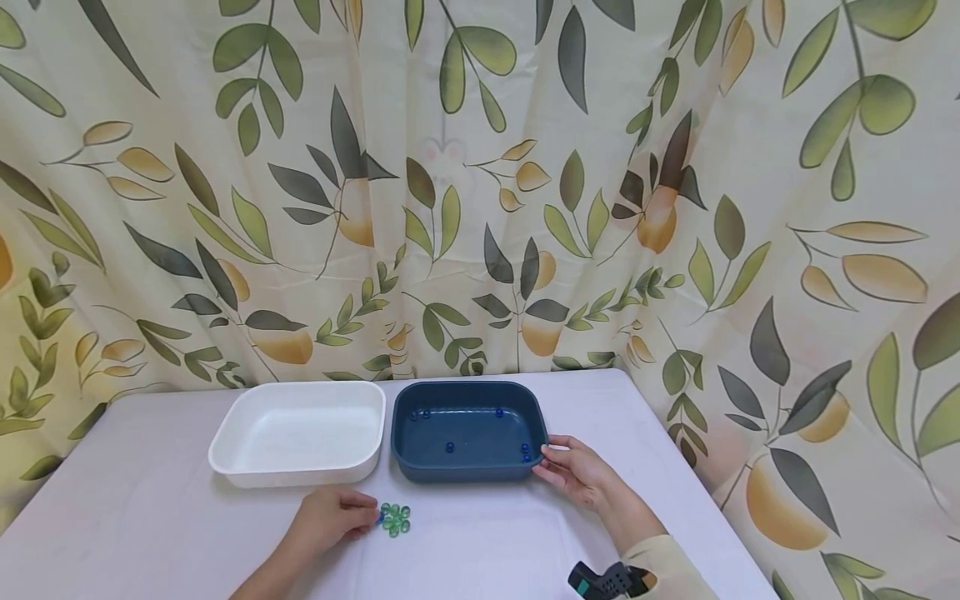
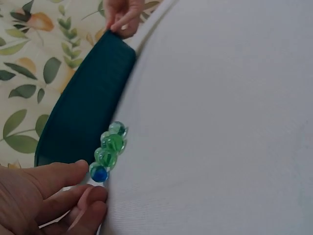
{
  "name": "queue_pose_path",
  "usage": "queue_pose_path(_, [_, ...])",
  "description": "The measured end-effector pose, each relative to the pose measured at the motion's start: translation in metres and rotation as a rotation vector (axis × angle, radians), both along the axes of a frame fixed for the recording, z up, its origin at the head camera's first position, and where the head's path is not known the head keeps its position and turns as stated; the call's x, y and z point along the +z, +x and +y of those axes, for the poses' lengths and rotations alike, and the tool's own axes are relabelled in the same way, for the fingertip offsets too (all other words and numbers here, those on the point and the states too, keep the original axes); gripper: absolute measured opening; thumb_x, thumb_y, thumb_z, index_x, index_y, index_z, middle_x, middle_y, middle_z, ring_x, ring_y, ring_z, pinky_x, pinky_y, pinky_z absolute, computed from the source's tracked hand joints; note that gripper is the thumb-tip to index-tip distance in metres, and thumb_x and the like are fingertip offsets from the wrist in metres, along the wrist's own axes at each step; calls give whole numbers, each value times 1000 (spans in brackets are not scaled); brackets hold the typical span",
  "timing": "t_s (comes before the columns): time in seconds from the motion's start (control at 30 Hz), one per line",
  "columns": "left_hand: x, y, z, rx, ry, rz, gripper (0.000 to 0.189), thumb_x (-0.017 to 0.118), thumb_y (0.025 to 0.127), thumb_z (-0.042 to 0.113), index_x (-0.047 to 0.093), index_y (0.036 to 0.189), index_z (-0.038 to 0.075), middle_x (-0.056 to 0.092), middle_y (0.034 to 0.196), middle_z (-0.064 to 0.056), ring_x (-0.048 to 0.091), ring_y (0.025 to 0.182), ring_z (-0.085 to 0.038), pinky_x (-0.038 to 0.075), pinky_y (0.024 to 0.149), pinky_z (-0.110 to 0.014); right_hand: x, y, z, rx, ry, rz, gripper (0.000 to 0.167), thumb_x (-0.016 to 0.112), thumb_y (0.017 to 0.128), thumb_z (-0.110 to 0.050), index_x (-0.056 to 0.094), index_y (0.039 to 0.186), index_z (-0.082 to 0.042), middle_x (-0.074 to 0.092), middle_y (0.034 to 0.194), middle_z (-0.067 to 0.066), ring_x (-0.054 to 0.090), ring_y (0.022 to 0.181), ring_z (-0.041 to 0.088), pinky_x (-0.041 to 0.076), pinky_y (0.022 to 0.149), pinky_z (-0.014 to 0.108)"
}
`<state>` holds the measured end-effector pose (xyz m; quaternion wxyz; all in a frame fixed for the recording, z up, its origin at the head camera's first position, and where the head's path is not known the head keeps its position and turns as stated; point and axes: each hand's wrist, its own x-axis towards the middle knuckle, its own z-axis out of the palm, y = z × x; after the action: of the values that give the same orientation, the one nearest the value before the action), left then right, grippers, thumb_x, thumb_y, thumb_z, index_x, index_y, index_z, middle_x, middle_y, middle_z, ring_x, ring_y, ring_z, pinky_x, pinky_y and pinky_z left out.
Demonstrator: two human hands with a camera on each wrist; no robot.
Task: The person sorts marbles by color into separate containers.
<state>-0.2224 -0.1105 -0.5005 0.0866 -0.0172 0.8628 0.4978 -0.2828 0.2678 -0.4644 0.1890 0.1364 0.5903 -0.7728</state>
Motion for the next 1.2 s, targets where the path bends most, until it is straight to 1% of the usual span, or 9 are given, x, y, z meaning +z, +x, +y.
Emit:
queue_pose_path(0.07, [1,1,2,8,-22,15,19,78,79,15,76,95,4,73,79,-1,65,70,-11,57,63,-29,0,0,0,1,-6,0,48,48,102,-2,27,145,2,61,101,13,65,87,14,58,88,31])
queue_pose_path(0.17, [1,3,5,27,-45,18,16,79,78,14,76,92,7,73,81,-1,66,74,-12,57,65,-30,0,0,0,6,-10,2,48,48,102,-2,27,145,3,61,100,13,65,86,13,58,88,30])
queue_pose_path(0.37, [-2,6,10,59,-110,63,8,80,77,14,76,85,12,72,75,4,63,74,-11,53,64,-29,-1,-1,1,12,-18,6,47,47,102,-2,27,144,3,61,99,12,65,86,13,58,87,30])
queue_pose_path(0.43, [-2,7,11,63,-124,81,7,80,77,13,76,83,13,71,74,5,63,74,-11,53,64,-29,-1,-1,2,11,-19,5,47,47,102,-2,28,144,3,61,99,12,65,86,13,58,87,30])
queue_pose_path(0.57, [-1,8,11,65,-142,93,5,80,78,14,76,81,14,72,75,5,63,76,-11,53,66,-31,-1,-1,2,8,-20,1,48,48,102,-2,27,144,3,61,100,12,65,87,14,57,88,31])
queue_pose_path(0.8, [0,8,13,76,-153,71,4,79,79,13,76,80,15,71,74,6,63,76,-12,54,68,-33,0,0,1,17,-16,7,47,46,102,-2,26,144,3,60,100,12,65,86,12,58,87,30])
queue_pose_path(1.03, [-2,9,13,78,-174,94,4,80,78,14,77,79,16,71,73,7,61,74,-10,50,65,-29,1,0,1,15,-5,11,46,47,102,-2,28,143,3,58,98,12,64,84,12,58,87,30])
queue_pose_path(1.2, [-2,10,13,82,-159,92,4,80,79,14,77,81,15,69,71,7,59,70,-9,48,62,-28,0,0,0,9,0,9,44,47,102,-2,30,142,2,59,98,12,64,84,13,58,87,30])
